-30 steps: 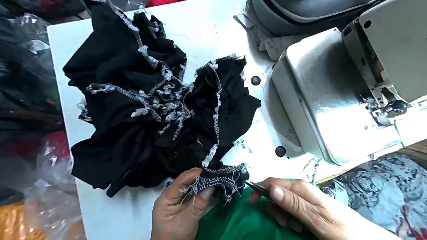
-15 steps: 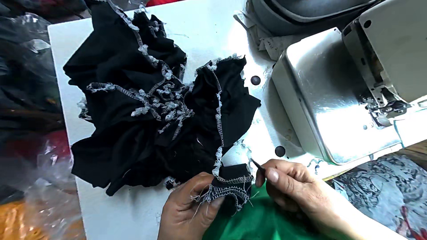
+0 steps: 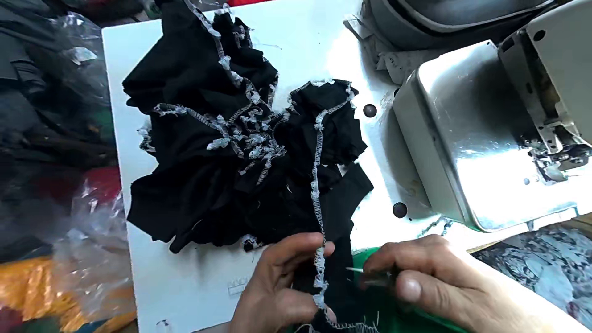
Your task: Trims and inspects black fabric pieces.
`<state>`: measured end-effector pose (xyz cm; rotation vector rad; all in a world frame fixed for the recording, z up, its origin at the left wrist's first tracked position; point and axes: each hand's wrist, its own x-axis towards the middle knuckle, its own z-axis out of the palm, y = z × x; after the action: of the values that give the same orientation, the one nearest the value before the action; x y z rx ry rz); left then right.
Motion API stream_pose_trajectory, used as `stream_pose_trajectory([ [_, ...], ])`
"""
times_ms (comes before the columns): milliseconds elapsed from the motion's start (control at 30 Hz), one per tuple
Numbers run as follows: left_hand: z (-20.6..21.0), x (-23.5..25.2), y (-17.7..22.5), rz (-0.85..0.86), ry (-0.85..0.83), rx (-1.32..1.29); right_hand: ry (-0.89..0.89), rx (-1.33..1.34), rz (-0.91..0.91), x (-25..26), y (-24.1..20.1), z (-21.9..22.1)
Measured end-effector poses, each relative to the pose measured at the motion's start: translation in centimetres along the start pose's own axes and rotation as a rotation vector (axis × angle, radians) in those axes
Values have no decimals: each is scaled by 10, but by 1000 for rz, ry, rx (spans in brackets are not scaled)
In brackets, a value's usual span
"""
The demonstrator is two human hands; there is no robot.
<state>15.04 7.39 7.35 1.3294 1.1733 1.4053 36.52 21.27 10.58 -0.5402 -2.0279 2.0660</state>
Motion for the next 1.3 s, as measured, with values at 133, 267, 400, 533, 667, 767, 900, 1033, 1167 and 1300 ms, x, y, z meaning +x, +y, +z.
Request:
stream_pose_trajectory([
  [133,-1,-4,-8,31,-48,-25,-139,-117,7,5,0,-1],
  [267,-1,-7,-10,65,-55,6,-236,-112,66,9,0,-3],
  [400,-1,-9,-12,61,-76,37,-273,-85,71,15,-2,-1],
  [533,-1,-9,-14,40,-90,39,-239,-111,21,21,0,4],
  [667,-3,-9,-13,30,-94,67,-179,-132,-5,22,2,6],
  [767,-4,-10,-12,-1,-105,47,-79,-95,3,20,2,4],
  [900,-6,-12,-10,17,-146,91,251,-29,215,23,-5,2],
  [1033,-3,-12,-9,32,-163,118,285,-299,327,44,-11,3],
  [1167,1,-8,-10,62,-184,159,72,-338,399,65,-10,2],
  [1300,2,-7,-7,55,-127,210,196,-306,257,63,-15,0],
])
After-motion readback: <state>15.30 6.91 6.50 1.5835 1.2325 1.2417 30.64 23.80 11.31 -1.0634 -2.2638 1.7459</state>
